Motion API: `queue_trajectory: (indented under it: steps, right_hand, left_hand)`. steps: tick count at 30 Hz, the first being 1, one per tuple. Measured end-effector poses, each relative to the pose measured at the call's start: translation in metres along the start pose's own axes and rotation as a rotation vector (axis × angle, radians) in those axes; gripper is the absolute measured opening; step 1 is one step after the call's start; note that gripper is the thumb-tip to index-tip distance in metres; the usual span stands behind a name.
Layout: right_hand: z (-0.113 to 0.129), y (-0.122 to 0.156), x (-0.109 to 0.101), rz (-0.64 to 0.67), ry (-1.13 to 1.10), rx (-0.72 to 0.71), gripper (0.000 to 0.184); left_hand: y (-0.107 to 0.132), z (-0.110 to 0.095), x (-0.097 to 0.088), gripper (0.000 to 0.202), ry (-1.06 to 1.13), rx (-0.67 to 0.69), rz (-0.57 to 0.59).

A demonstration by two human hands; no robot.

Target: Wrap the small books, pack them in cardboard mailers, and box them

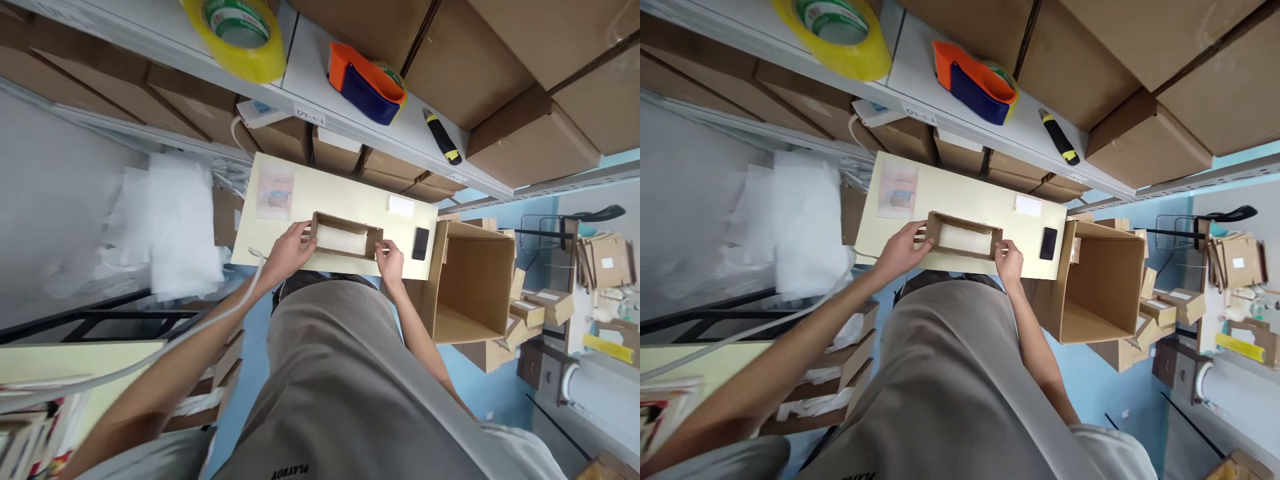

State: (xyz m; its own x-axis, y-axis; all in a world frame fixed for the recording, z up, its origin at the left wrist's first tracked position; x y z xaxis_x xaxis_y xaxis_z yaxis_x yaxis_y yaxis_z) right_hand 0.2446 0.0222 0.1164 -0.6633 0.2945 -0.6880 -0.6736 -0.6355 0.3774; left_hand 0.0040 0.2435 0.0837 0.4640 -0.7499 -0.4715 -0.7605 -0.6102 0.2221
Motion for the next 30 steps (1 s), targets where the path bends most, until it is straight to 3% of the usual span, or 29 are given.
queue_trajectory:
  steps: [5, 14, 25, 30]
  right_hand:
    - [-0.001, -0.003, -0.006, 0.030, 0.071, -0.028, 0.038]
    - [0.012, -0.010, -0.009, -0.065, 0.055, -0.153, 0.041]
    - [0.020, -0.028, -0.007, -0.048, -0.060, -0.153, 0.048]
    - [0.024, -0.030, -0.007, 0.004, -0.067, -0.151, 0.050]
  left_hand:
    - [-0.019, -0.013, -0.002, 0.056, -0.105, 0.036, 0.122]
    - [0.011, -0.040, 0.004, 0.057, -0.174, -0.045, -0.035]
    - [0.017, -0.053, 0.013, 0.058, -0.302, -0.014, 0.072]
    - [0.013, -0.056, 0.020, 0.039, -0.252, 0.097, 0.158]
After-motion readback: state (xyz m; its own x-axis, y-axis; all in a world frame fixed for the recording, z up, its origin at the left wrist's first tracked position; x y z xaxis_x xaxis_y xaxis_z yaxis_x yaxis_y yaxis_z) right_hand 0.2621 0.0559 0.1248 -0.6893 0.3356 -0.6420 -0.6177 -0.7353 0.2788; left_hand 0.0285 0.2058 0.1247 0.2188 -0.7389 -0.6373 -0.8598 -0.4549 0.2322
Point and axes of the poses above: each hand's wrist, its own y-axis away from the middle knuckle, its own x-axis out of the palm, z = x × y, the point moved 8 cm from there along -y, towards the middle knuckle, and after that the axes turned 10 degrees about z, right-handed, at the moved point
